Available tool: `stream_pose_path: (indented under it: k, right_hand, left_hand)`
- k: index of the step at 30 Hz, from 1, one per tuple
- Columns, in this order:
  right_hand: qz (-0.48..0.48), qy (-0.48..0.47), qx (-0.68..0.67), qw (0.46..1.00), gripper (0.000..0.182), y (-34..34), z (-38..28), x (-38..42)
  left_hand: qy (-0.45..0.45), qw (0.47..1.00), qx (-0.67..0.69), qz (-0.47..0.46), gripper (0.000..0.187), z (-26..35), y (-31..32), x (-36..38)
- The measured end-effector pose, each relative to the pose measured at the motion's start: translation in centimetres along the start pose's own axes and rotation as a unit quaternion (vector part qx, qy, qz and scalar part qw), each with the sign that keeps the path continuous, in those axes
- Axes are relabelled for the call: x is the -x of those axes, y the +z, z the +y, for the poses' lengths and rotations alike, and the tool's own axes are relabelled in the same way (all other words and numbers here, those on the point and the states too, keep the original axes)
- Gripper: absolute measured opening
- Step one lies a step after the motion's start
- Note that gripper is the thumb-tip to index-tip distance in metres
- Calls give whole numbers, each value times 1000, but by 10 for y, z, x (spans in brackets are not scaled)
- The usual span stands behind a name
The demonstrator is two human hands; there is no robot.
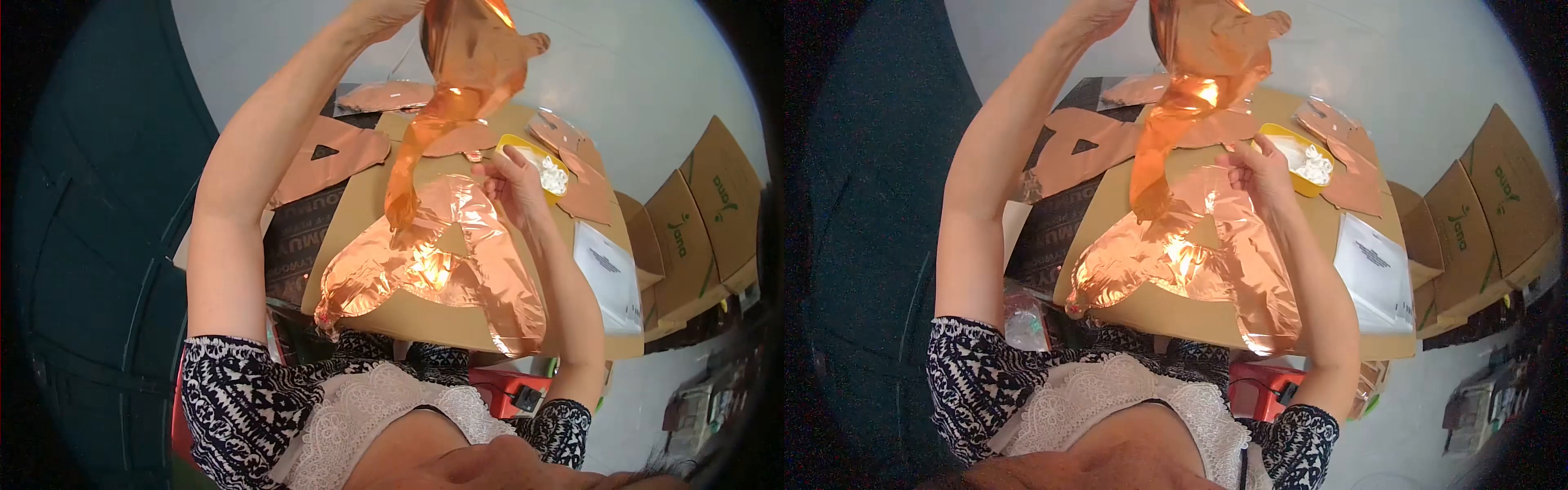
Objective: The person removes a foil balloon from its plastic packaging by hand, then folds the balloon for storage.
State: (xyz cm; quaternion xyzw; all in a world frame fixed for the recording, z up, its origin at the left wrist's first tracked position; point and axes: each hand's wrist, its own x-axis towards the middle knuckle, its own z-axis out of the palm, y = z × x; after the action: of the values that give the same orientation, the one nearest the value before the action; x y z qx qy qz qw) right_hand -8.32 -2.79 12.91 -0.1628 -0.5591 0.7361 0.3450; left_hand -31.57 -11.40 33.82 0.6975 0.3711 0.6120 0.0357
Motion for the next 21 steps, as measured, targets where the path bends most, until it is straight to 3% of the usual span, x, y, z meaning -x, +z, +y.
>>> stream_pose_path:
  k: [3, 4, 8, 11, 15, 16, 18, 21]
  right_hand:
    - [15, -20, -38, 999, 84, 9, 5, -10]
    - [12, -27, -41, 999, 64, 6, 9, -15]
    - [-123, -16, -64, 990, 31, 5, 7, -23]
    - [-95, -36, -66, 993, 25, 22, 3, -19]
    - [-76, -97, -97, 988, 32, 19, 2, -28]
    - [-81, -138, -25, 987, 37, 19, -5, -25]
    - [-91, -161, -25, 982, 40, 17, -16, -23]
    - [-145, -181, -41, 972, 49, -2, -23, -22]
  left_hand:
    - [-5, 999, 49, -17, 15, 10, 2, 15]
    - [-12, 998, 60, -24, 15, 13, 1, 22]
    - [-40, 996, 61, -42, 16, 29, 2, 49]
    - [-83, 992, 62, -66, 16, 32, -10, 63]
    - [-65, 997, 32, -17, 15, 33, -22, 79]
    - [-57, 998, 12, -29, 15, 36, -27, 83]
    - [-42, 997, -26, -55, 15, 47, -34, 97]
    - [92, 967, -220, -93, 13, 81, -32, 132]
